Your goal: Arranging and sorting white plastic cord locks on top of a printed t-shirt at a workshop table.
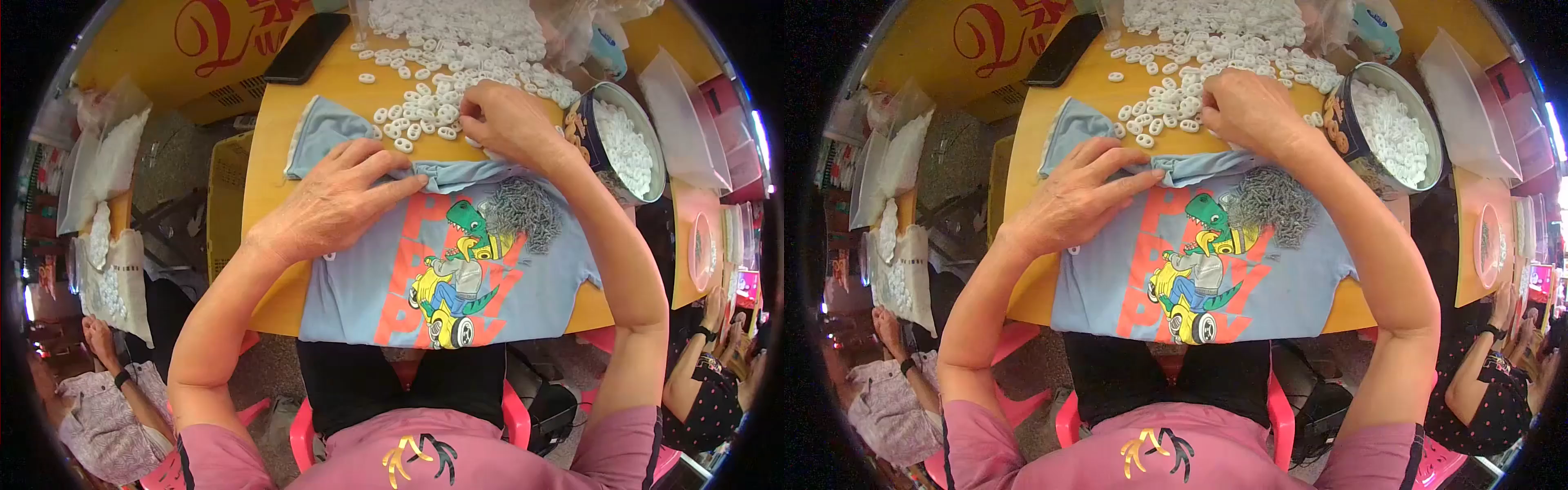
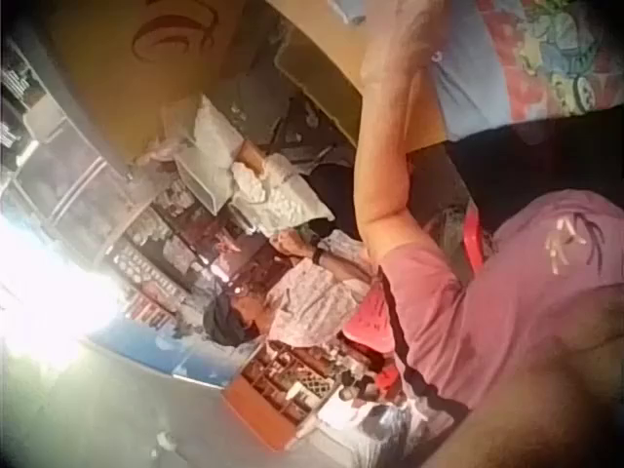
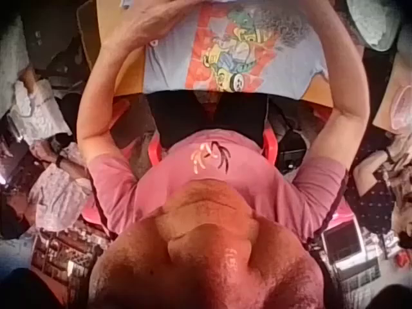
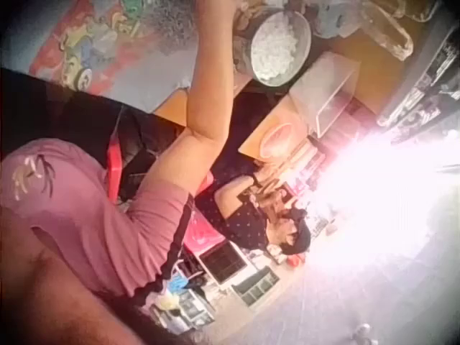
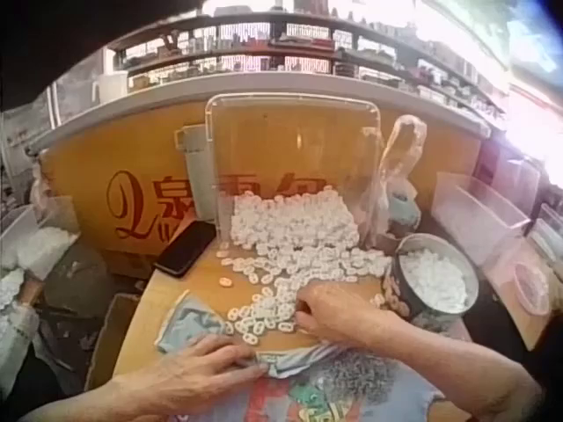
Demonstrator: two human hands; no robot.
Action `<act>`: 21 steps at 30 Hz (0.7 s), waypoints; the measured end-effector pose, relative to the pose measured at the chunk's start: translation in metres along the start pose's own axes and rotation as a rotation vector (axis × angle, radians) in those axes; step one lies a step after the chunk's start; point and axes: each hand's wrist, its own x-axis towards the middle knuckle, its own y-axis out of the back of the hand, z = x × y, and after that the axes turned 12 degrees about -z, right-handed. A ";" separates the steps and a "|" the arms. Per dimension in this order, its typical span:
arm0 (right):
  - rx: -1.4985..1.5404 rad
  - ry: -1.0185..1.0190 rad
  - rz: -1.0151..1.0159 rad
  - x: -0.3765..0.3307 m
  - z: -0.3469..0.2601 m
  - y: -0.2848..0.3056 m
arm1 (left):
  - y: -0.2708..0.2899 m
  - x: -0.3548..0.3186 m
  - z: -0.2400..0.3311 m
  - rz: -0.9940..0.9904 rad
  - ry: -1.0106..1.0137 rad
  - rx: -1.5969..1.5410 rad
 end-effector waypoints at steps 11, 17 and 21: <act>0.096 0.074 -0.002 -0.002 -0.008 0.002 | 0.001 -0.004 0.001 0.026 0.021 -0.065; 0.322 0.138 0.059 -0.005 -0.005 0.001 | -0.002 -0.004 0.004 0.046 0.011 -0.102; 0.442 0.193 0.077 -0.040 -0.023 0.009 | -0.003 -0.007 0.004 0.053 0.019 -0.091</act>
